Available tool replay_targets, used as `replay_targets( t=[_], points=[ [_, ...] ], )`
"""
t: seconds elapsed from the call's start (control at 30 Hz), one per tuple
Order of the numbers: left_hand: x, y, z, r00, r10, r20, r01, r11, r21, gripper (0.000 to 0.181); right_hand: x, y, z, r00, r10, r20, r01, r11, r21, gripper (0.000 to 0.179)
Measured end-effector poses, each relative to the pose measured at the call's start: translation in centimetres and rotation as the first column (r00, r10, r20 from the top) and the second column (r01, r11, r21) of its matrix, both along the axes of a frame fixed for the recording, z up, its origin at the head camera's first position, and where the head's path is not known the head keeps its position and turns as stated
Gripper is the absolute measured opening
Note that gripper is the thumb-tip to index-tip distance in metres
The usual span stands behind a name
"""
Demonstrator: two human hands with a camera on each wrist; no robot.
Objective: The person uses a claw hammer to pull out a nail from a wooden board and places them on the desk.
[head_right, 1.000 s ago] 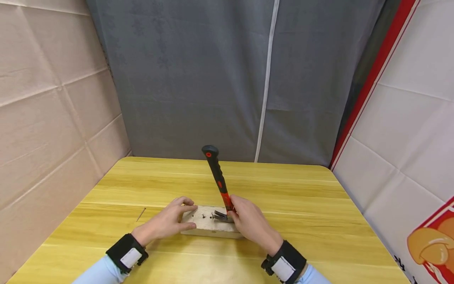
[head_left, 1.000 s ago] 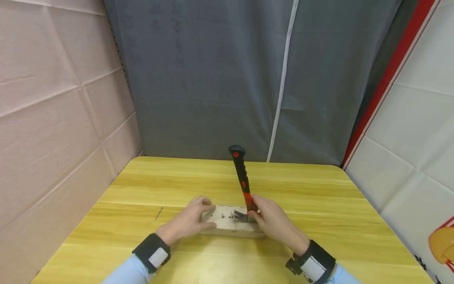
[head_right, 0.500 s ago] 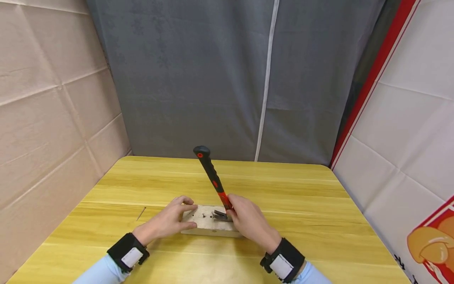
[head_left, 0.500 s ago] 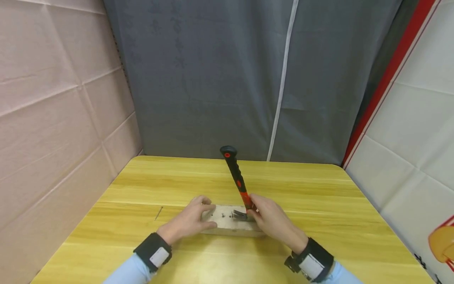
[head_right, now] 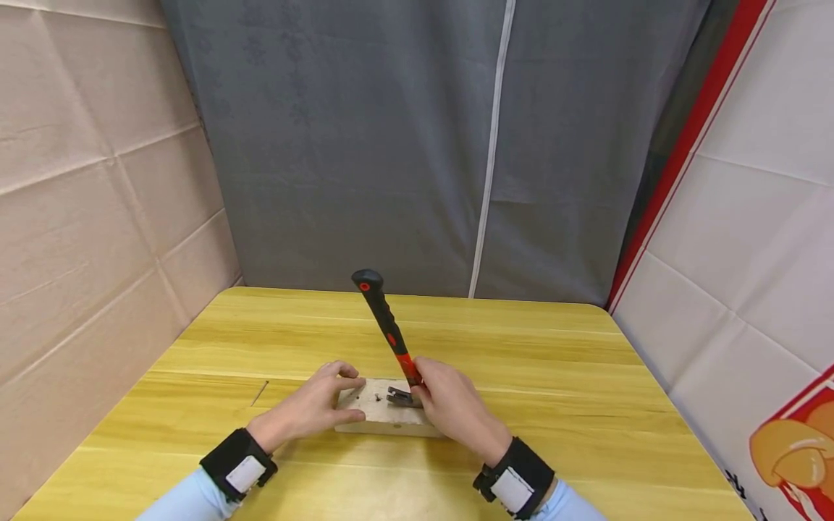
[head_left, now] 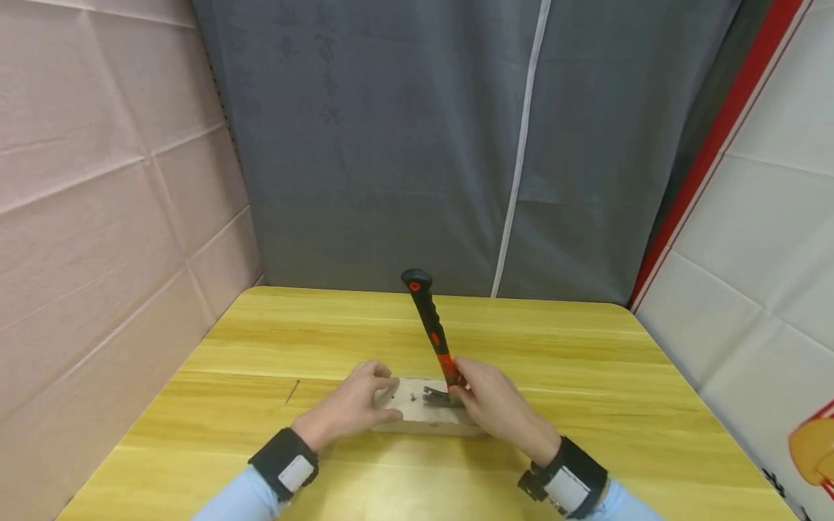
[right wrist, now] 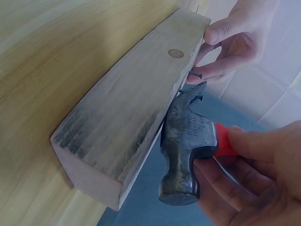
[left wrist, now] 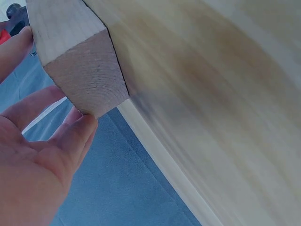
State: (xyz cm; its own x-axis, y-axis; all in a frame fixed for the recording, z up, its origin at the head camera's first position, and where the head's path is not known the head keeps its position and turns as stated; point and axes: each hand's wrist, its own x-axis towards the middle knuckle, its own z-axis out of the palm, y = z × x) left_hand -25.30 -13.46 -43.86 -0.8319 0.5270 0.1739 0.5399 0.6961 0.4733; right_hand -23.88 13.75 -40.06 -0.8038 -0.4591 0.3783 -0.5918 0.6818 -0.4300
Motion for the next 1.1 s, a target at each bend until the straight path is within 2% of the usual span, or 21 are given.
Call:
replay_targets(
  t=[0.27, 0.8, 1.1],
  points=[
    [0.0, 0.1, 0.0, 1.0, 0.007, 0.004, -0.007, 1.0, -0.011, 0.063, -0.1, 0.1, -0.2, 0.999, 0.034, -0.016, -0.034, 0.999, -0.028, 0.023],
    [0.1, 0.4, 0.1, 1.0, 0.012, -0.007, -0.013, 0.999, -0.048, 0.063, -0.1, 0.7, -0.8, 0.993, 0.072, 0.089, -0.059, 0.987, -0.15, 0.023],
    [0.1, 0.5, 0.2, 1.0, 0.014, -0.012, -0.015, 0.998, -0.056, 0.062, -0.3, 1.2, -1.1, 0.995, 0.083, 0.049, -0.074, 0.985, -0.157, 0.025]
  ],
)
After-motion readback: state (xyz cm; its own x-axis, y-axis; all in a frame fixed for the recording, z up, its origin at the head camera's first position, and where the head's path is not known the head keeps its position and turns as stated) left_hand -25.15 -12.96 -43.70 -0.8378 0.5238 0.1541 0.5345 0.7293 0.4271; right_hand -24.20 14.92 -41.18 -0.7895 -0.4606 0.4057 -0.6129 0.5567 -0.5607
